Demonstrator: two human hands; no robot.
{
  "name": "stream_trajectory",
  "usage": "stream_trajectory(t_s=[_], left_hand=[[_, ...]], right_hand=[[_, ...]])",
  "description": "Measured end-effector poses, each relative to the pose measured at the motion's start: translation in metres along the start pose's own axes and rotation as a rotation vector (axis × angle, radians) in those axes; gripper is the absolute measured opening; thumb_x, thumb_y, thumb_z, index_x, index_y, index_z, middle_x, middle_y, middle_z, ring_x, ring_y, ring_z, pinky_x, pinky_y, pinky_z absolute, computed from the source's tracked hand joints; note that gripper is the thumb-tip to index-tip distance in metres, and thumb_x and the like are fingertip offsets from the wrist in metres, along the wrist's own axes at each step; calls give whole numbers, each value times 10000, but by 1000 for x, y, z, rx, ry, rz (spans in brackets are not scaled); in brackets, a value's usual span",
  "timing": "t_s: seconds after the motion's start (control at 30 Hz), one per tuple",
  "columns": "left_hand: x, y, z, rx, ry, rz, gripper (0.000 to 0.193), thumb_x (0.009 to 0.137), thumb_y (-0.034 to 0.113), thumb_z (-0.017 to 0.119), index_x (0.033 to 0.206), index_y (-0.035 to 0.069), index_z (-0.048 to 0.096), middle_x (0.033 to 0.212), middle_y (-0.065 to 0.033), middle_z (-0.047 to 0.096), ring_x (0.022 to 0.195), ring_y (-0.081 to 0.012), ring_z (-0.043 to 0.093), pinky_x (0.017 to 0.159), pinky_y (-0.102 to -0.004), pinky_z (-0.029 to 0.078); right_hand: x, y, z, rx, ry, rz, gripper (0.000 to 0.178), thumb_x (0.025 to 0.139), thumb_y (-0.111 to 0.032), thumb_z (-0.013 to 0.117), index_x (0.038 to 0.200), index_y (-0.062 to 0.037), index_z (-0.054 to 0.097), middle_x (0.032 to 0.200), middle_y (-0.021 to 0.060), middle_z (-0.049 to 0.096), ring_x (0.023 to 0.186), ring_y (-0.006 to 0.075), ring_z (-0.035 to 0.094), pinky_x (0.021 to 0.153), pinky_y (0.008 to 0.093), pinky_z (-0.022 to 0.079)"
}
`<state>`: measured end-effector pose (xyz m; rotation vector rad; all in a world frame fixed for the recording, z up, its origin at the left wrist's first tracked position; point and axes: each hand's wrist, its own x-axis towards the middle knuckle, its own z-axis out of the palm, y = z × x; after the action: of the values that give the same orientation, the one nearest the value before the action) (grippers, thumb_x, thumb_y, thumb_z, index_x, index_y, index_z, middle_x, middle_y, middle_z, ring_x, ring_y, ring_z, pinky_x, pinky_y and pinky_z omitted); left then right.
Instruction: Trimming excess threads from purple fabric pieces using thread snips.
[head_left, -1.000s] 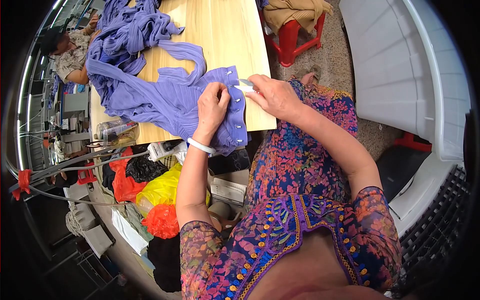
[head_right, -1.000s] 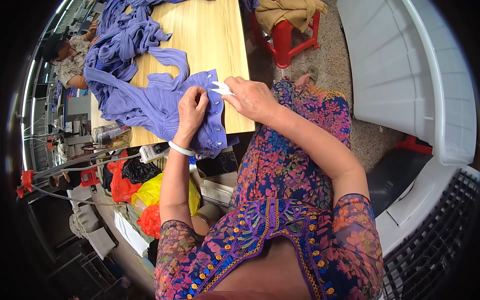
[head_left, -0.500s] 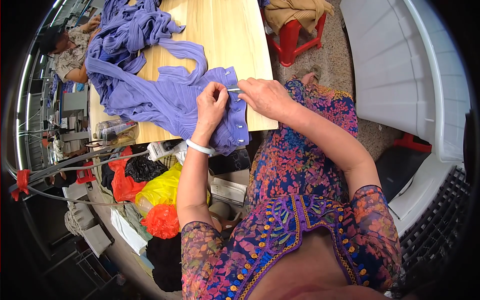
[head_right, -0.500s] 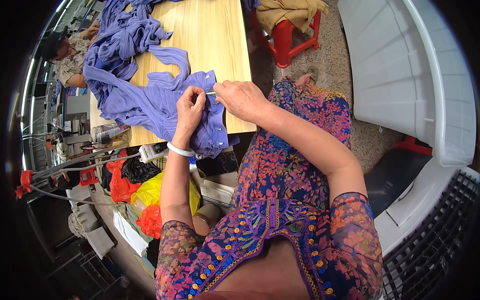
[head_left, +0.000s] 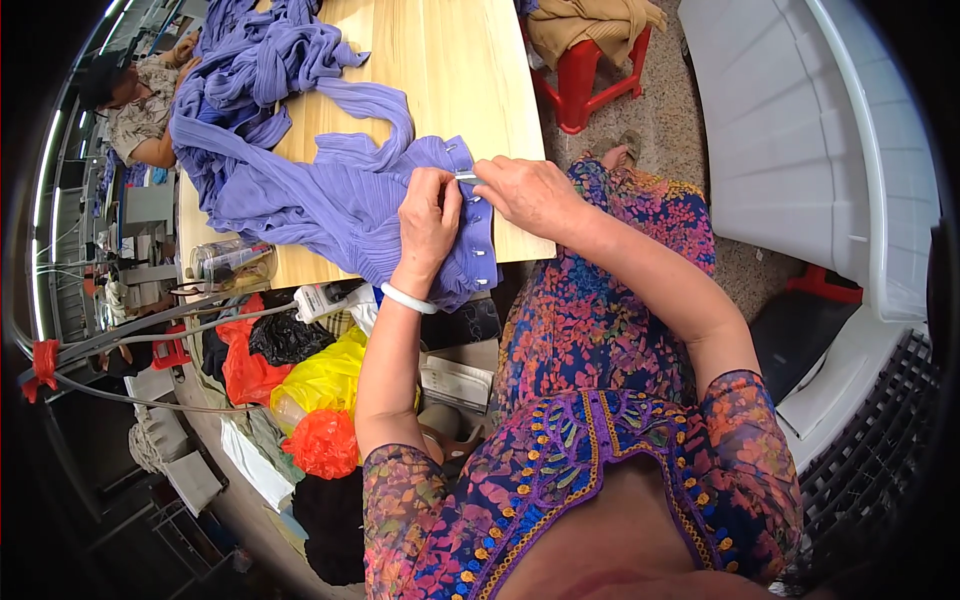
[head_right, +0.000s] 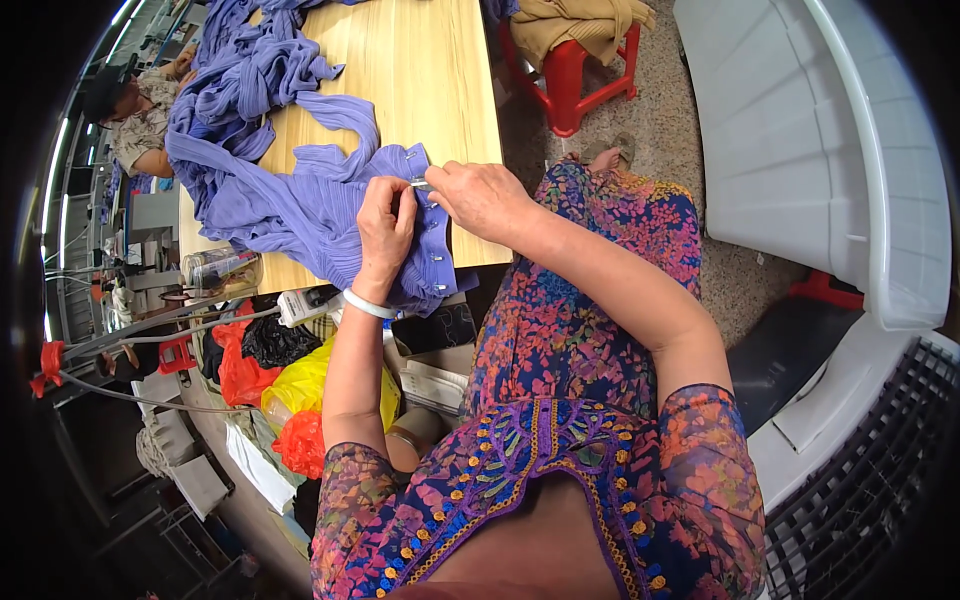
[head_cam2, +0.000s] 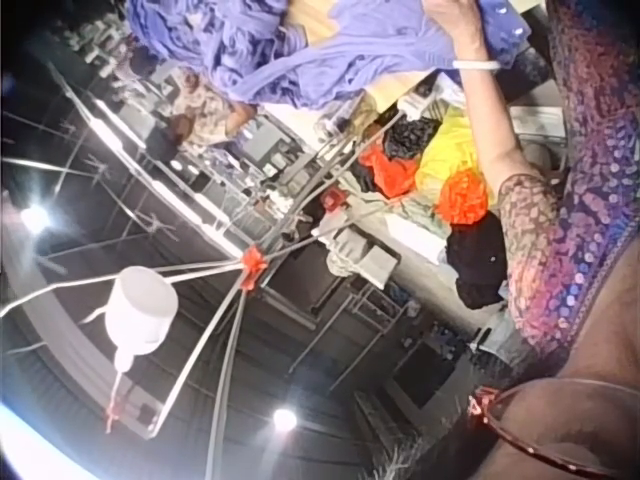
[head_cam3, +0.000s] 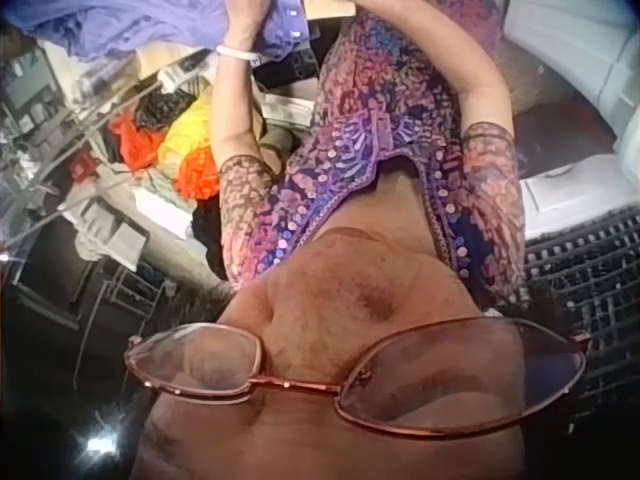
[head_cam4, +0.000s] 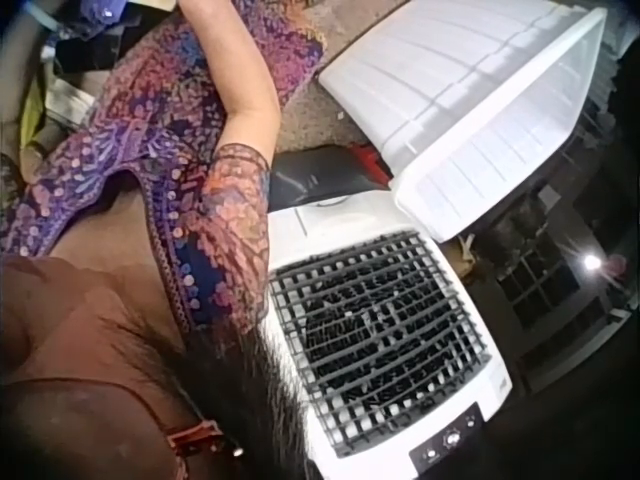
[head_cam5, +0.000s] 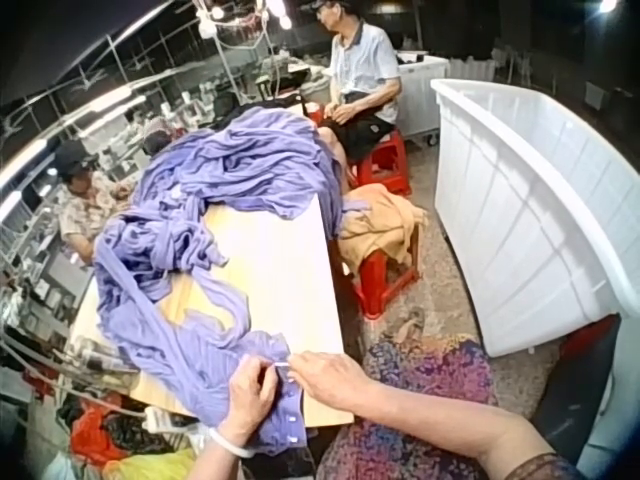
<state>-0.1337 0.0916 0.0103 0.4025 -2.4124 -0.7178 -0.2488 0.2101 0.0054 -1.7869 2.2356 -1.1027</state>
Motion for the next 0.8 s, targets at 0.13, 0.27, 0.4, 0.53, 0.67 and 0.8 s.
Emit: stream_trajectory(t_s=[0.13, 0.27, 0.4, 0.53, 0.67, 0.8], left_hand=[[1, -1, 0, 6, 11, 12, 71, 737, -27, 546, 773, -2, 490, 714, -136, 493, 615, -274, 508, 550, -334, 424], [-1, -4, 1, -16, 18, -16, 60, 742, -27, 533, 764, -2, 483, 707, -135, 487, 606, -268, 503, 544, -327, 419], [-2, -6, 1, -48, 24, -66, 46, 766, -19, 515, 745, -4, 477, 689, -98, 488, 596, -185, 483, 544, -274, 401], [-5, -6, -4, -109, 65, -107, 39, 768, -19, 510, 746, -10, 480, 711, -73, 509, 582, -126, 471, 531, -241, 398], [-6, 19, -15, -143, 35, -140, 50, 726, -33, 523, 733, -5, 483, 680, -108, 507, 566, -213, 505, 517, -291, 413], [-15, 55, -20, -170, -105, -19, 61, 721, -46, 519, 745, -2, 485, 681, -121, 501, 568, -238, 512, 532, -293, 425]], right_hand=[[1, -1, -2, 9, 7, 3, 183, 787, -200, 557, 852, -49, 476, 734, 117, 536, 687, 295, 570, 573, 384, 470], [1, 1, 1, 21, 9, -3, 184, 788, -198, 556, 858, -48, 477, 736, 119, 537, 683, 295, 571, 572, 386, 471], [-1, 1, -2, 40, 9, 22, 185, 791, -202, 555, 876, -53, 488, 751, 122, 552, 689, 298, 573, 579, 385, 469], [-3, 3, -5, 96, 62, 84, 215, 792, -219, 563, 906, -48, 500, 769, 129, 570, 699, 306, 575, 588, 385, 464], [-9, 18, -20, 211, 109, 218, 251, 782, -214, 589, 939, -35, 510, 750, 130, 569, 671, 277, 582, 579, 348, 447], [-11, 36, -29, 284, 278, 301, 244, 772, -203, 601, 909, -32, 494, 703, 130, 559, 617, 278, 571, 544, 355, 442]])
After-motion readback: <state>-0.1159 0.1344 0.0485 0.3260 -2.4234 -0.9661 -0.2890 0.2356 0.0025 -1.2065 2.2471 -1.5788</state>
